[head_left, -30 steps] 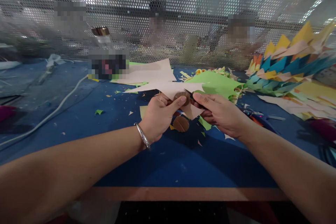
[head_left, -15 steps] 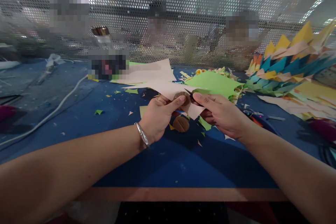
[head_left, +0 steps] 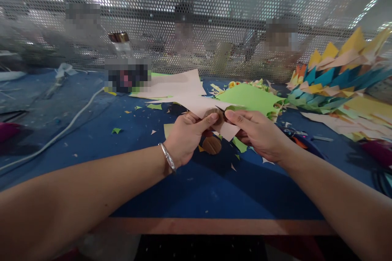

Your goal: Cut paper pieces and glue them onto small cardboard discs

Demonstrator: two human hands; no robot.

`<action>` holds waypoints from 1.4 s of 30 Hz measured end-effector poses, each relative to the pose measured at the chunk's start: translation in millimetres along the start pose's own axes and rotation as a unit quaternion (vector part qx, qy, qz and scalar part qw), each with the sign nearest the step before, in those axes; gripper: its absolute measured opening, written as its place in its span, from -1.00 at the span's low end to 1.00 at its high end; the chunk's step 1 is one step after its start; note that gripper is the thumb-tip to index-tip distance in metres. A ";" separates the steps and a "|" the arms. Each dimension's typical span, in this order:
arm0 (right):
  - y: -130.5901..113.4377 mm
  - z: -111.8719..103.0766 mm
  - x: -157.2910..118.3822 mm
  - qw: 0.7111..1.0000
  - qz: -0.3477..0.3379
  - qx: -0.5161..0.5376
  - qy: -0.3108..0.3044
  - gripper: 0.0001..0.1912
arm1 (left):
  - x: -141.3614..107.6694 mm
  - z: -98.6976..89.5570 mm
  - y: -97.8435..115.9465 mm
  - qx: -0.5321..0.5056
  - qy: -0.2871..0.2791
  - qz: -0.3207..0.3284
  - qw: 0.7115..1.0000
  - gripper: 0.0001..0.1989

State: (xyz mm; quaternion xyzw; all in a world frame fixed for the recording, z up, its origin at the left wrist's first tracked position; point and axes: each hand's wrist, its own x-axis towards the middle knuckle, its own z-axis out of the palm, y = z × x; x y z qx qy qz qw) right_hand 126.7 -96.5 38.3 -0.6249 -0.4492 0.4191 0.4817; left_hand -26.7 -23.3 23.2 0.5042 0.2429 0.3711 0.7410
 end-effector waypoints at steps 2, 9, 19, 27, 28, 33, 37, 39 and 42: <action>2.7 -1.2 1.1 1.000 -0.008 -0.004 -0.004 -0.46 | -0.1 -0.2 1.5 0.005 -0.011 -0.002 1.000 -0.94; 2.0 -2.3 1.7 0.998 -0.060 -0.027 -0.014 -0.42 | 3.0 -3.8 3.8 0.028 -0.029 0.012 0.999 -0.93; 1.3 -4.6 2.3 0.997 -0.068 -0.031 -0.032 -0.45 | 8.5 -6.5 4.6 0.019 -0.007 0.007 1.000 -0.97; 3.2 -7.1 3.1 0.993 -0.088 -0.077 -0.015 -0.44 | 6.5 -4.8 6.2 0.001 -0.007 0.000 1.000 -0.98; 3.3 -7.2 3.2 0.993 -0.089 -0.080 -0.013 -0.44 | 6.5 -4.9 6.0 0.000 -0.008 0.000 1.000 -0.97; 3.6 -8.2 3.5 0.991 -0.098 -0.093 -0.015 -0.46 | 6.6 -5.5 4.8 0.003 -0.006 0.008 1.000 -0.98; 3.7 -9.4 3.4 0.988 -0.111 -0.106 -0.017 -0.45 | 6.1 -6.6 5.5 0.045 -0.024 0.027 0.998 -0.93; 4.0 -10.1 3.5 0.987 -0.114 -0.111 -0.015 -0.45 | 5.8 -7.1 6.5 0.079 -0.029 0.048 0.995 -0.90; 4.6 -11.4 3.7 0.987 -0.116 -0.114 -0.010 -0.45 | 6.3 -7.5 8.4 0.123 -0.023 0.072 0.990 -0.90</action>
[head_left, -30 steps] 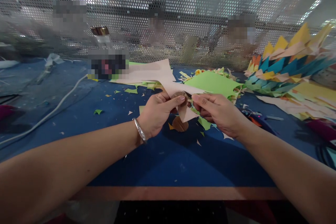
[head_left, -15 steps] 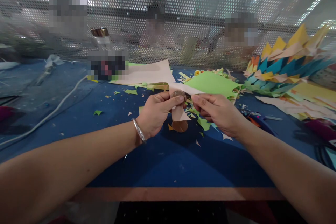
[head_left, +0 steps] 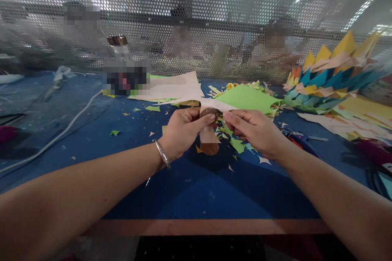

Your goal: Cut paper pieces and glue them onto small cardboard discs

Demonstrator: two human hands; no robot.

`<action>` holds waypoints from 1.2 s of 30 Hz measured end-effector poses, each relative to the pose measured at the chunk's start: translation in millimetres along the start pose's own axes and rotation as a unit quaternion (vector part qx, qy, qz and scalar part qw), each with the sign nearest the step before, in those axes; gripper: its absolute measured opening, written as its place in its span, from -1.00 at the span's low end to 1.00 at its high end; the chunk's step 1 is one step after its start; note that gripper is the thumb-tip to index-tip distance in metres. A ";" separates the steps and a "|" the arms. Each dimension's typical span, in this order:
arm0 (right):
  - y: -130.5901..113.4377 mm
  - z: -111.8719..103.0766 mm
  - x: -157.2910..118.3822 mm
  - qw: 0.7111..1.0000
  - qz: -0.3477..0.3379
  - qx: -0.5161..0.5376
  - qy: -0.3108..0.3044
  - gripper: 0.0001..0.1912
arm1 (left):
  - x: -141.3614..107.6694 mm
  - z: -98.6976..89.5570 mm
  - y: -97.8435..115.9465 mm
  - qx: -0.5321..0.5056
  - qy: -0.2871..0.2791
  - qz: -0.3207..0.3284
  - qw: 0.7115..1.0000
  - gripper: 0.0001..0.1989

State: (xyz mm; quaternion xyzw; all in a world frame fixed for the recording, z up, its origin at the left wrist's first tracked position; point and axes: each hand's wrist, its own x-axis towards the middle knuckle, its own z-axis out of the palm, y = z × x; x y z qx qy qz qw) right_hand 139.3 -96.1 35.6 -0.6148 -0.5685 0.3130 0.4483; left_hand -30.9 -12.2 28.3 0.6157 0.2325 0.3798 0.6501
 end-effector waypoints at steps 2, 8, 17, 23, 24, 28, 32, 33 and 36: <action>-0.1 -0.8 -0.2 1.000 0.000 0.004 0.001 -0.45 | 1.4 -0.8 1.0 0.012 0.007 0.013 1.000 -0.91; -8.5 -4.3 -2.8 0.998 0.016 0.058 -0.001 -0.44 | 4.8 -5.0 2.9 -0.036 0.043 -0.007 0.998 -0.85; -12.8 -8.7 -2.3 0.995 0.050 0.075 -0.033 -0.43 | -1.6 -0.9 4.2 -0.083 0.043 -0.050 0.994 -0.84; -10.7 -6.2 -1.8 0.994 0.075 0.057 -0.048 -0.41 | -9.3 5.5 1.8 -0.087 0.035 -0.062 0.994 -0.93; -11.2 -5.8 -2.1 0.994 0.078 0.058 -0.051 -0.40 | -10.4 6.3 1.5 -0.086 0.033 -0.067 0.994 -0.94; -13.3 -5.9 -3.1 0.992 0.084 0.060 -0.066 -0.39 | -12.5 7.6 1.7 -0.082 0.031 -0.081 0.993 -0.93; -13.6 -7.0 -3.0 0.992 0.089 0.056 -0.069 -0.39 | -12.2 7.2 1.7 -0.080 0.034 -0.078 0.993 -0.93; -13.8 -7.1 -3.0 0.992 0.091 0.055 -0.068 -0.39 | -12.2 7.1 1.4 -0.081 0.032 -0.077 0.993 -0.92; -14.6 -6.9 -2.9 0.992 0.092 0.054 -0.072 -0.39 | -12.5 7.3 0.1 -0.080 0.015 -0.077 0.994 -0.90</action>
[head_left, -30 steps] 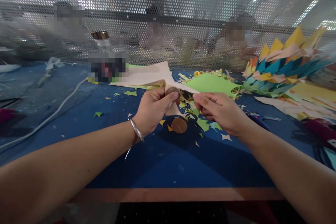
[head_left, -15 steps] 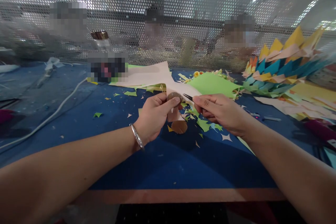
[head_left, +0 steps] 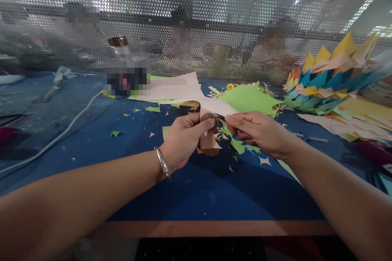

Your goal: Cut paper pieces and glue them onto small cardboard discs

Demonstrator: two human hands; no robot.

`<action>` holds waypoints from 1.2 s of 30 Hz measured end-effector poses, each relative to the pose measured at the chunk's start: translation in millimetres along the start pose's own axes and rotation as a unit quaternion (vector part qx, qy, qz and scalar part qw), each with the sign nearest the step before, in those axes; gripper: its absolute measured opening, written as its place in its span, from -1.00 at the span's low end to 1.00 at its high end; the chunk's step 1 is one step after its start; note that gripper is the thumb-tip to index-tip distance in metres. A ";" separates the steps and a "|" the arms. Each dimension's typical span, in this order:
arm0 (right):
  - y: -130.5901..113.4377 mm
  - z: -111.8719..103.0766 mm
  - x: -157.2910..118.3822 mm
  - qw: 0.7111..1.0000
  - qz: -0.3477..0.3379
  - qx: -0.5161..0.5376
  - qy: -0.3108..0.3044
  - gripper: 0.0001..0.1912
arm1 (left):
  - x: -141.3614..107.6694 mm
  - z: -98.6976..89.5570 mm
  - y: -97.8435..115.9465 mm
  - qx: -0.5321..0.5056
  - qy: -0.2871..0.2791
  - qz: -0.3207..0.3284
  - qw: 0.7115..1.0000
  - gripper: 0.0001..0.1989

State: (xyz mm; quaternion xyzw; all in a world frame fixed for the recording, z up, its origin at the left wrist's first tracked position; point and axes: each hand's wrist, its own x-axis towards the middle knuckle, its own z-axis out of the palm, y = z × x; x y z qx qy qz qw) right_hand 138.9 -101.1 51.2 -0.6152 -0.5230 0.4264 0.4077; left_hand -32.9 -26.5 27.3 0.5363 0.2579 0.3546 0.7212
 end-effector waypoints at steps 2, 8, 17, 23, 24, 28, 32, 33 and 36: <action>-0.4 0.0 -0.3 1.000 -0.003 -0.001 -0.007 -0.38 | -0.7 0.3 -0.6 0.001 -0.015 -0.007 1.000 -0.90; 0.8 -2.6 -0.4 1.000 -0.007 -0.002 -0.019 -0.37 | -3.1 1.1 1.9 0.002 -0.042 -0.014 0.999 -0.87; 3.7 -4.3 1.6 0.999 -0.031 0.011 -0.013 -0.39 | -5.1 2.0 3.8 -0.009 -0.062 -0.010 0.998 -0.87; 4.8 -6.1 1.9 0.998 -0.052 -0.017 -0.007 -0.39 | -3.8 1.7 5.2 -0.010 -0.061 -0.013 0.998 -0.85; 4.9 -6.4 1.8 0.998 -0.057 -0.024 -0.006 -0.39 | -3.6 1.9 5.6 -0.013 -0.058 -0.015 0.998 -0.84; 5.2 -7.4 1.4 0.996 -0.081 -0.048 -0.009 -0.39 | -3.0 2.2 6.3 -0.019 -0.053 -0.019 0.998 -0.83; 5.6 -9.6 1.1 0.993 -0.094 -0.071 -0.005 -0.41 | -1.6 0.8 6.1 -0.006 -0.047 -0.025 0.999 -0.89; 5.8 -10.3 1.1 0.992 -0.099 -0.081 -0.005 -0.42 | -1.0 0.4 6.2 -0.004 -0.047 -0.026 0.999 -0.90; 6.2 -12.7 1.3 0.987 -0.116 -0.113 -0.005 -0.43 | 0.9 -1.0 6.0 -0.002 -0.051 -0.033 0.998 -0.92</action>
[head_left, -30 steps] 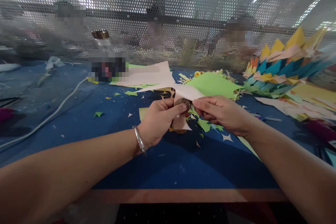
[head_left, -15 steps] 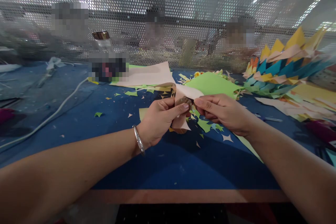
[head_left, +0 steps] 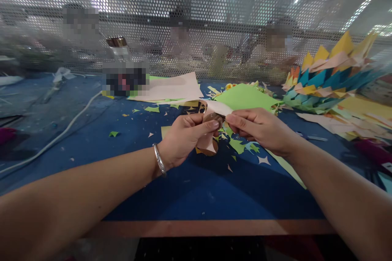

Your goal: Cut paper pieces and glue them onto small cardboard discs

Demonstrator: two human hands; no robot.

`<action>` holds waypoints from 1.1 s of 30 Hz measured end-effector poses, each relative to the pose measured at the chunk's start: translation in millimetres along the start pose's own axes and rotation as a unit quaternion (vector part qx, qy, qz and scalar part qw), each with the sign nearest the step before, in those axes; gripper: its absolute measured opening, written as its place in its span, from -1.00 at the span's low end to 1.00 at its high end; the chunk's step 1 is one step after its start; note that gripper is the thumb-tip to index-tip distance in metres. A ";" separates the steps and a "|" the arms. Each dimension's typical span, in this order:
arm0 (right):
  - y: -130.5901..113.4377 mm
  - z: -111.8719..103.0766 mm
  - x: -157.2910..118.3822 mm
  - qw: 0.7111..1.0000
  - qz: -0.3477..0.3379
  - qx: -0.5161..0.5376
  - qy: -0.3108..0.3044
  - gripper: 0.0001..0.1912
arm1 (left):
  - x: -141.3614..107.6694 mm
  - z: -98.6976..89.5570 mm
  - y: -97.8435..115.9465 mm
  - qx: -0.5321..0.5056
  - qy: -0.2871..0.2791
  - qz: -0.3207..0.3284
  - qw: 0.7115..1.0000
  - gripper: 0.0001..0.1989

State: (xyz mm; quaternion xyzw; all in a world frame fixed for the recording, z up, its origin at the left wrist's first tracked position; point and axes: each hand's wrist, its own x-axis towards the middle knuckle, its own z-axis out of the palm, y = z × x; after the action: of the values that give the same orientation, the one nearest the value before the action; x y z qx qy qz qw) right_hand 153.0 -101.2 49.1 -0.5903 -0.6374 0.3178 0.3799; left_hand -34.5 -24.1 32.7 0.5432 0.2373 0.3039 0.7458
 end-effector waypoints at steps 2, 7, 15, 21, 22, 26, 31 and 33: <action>0.2 -1.5 0.0 1.000 -0.011 -0.013 -0.002 -0.43 | 1.1 -1.1 -0.5 0.004 -0.001 -0.007 1.000 -0.93; -1.6 -5.2 -0.4 0.998 -0.029 -0.047 -0.011 -0.44 | 2.6 -3.8 -2.0 0.006 -0.014 -0.009 1.000 -0.95; -5.1 -7.4 -0.6 0.994 -0.043 -0.096 -0.003 -0.44 | 2.9 -5.2 2.4 0.031 -0.014 -0.024 0.999 -0.96; -6.2 -8.4 -0.6 0.991 -0.045 -0.125 -0.002 -0.43 | 3.0 -5.6 4.4 0.058 -0.022 -0.030 0.998 -0.91; -6.1 -8.3 -0.5 0.991 -0.046 -0.125 0.000 -0.43 | 3.2 -5.7 4.6 0.060 -0.024 -0.029 0.997 -0.91; -5.6 -8.1 -0.4 0.990 -0.050 -0.133 0.001 -0.42 | 4.3 -7.3 4.7 0.075 -0.034 -0.033 0.996 -0.89; -4.7 -8.7 -0.2 0.987 -0.054 -0.154 0.001 -0.38 | 6.2 -10.0 4.3 0.080 -0.050 -0.037 0.995 -0.92; -4.6 -9.0 0.0 0.986 -0.058 -0.159 0.000 -0.37 | 6.6 -10.4 4.2 0.084 -0.051 -0.036 0.995 -0.91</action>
State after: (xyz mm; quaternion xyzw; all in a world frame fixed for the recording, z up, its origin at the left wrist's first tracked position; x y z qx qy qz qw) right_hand 158.3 -102.1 57.6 -0.6048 -0.7131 0.1898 0.2993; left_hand -37.8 -11.6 33.5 0.6094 0.2432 0.2274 0.7195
